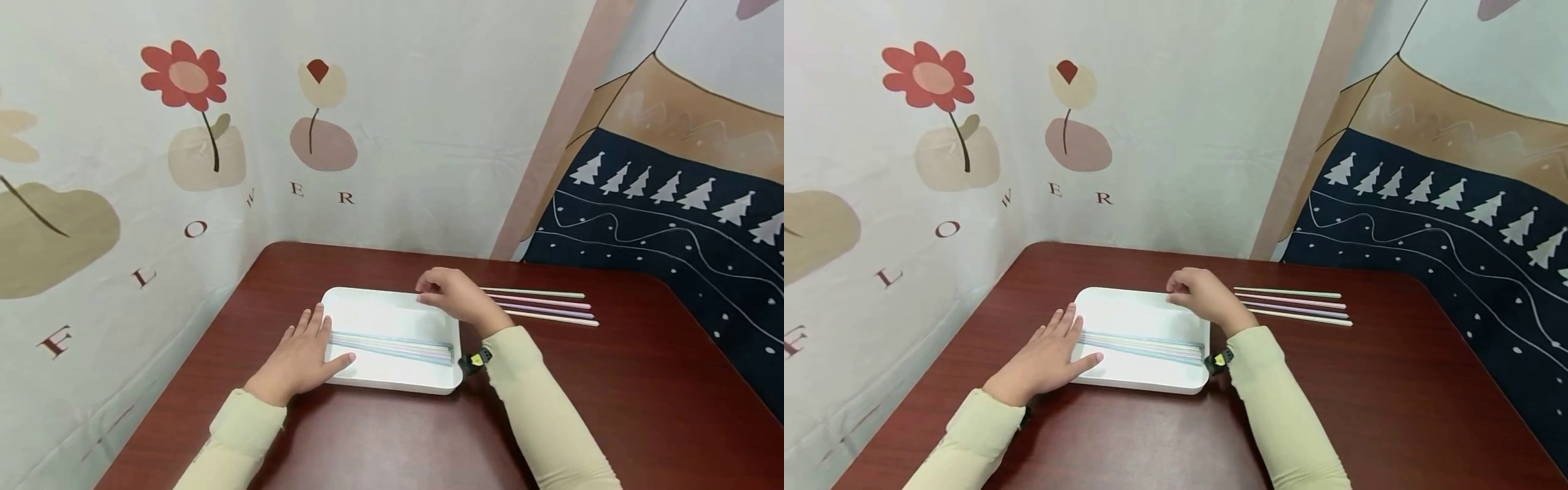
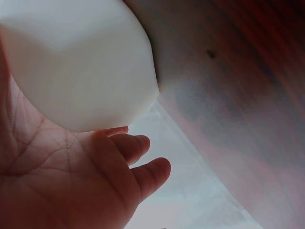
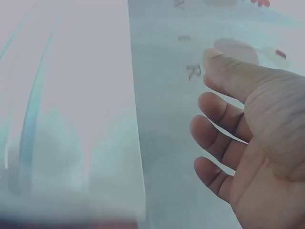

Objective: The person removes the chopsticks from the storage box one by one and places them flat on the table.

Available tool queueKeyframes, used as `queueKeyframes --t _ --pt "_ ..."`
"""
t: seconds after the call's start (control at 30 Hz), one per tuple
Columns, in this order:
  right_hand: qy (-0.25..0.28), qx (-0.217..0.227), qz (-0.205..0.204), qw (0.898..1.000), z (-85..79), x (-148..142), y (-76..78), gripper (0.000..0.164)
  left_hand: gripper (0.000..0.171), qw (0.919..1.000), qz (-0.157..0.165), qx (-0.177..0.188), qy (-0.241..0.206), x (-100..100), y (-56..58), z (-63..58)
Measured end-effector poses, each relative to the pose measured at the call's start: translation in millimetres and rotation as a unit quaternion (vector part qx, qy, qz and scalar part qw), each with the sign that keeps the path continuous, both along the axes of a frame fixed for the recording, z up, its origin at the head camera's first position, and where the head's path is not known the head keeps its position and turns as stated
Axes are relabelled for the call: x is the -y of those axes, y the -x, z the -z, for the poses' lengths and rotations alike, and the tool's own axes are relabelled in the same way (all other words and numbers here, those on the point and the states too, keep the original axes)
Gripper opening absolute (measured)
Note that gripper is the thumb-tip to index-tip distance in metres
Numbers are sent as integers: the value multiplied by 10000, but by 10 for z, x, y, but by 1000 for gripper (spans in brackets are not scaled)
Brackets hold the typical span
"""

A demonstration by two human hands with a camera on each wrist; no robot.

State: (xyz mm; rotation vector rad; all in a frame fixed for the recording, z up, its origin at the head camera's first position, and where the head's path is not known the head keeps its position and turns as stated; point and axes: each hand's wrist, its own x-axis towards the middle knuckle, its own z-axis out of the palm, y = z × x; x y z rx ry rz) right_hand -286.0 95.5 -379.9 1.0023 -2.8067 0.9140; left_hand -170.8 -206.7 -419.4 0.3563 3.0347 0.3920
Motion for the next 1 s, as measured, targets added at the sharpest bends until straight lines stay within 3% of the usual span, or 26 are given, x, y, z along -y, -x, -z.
queueKeyframes --t 0.27,0.63,1.0 --pt "-116 550 -542 9969 206 448 -20 8 97 10000 2 68 -9 -33 11 -14" --pt "-273 1088 -1059 9880 420 622 0 3 98 10000 18 54 29 -6 -5 -36" --pt "-747 951 -1358 9833 525 690 29 13 94 9998 137 118 39 -21 2 0"
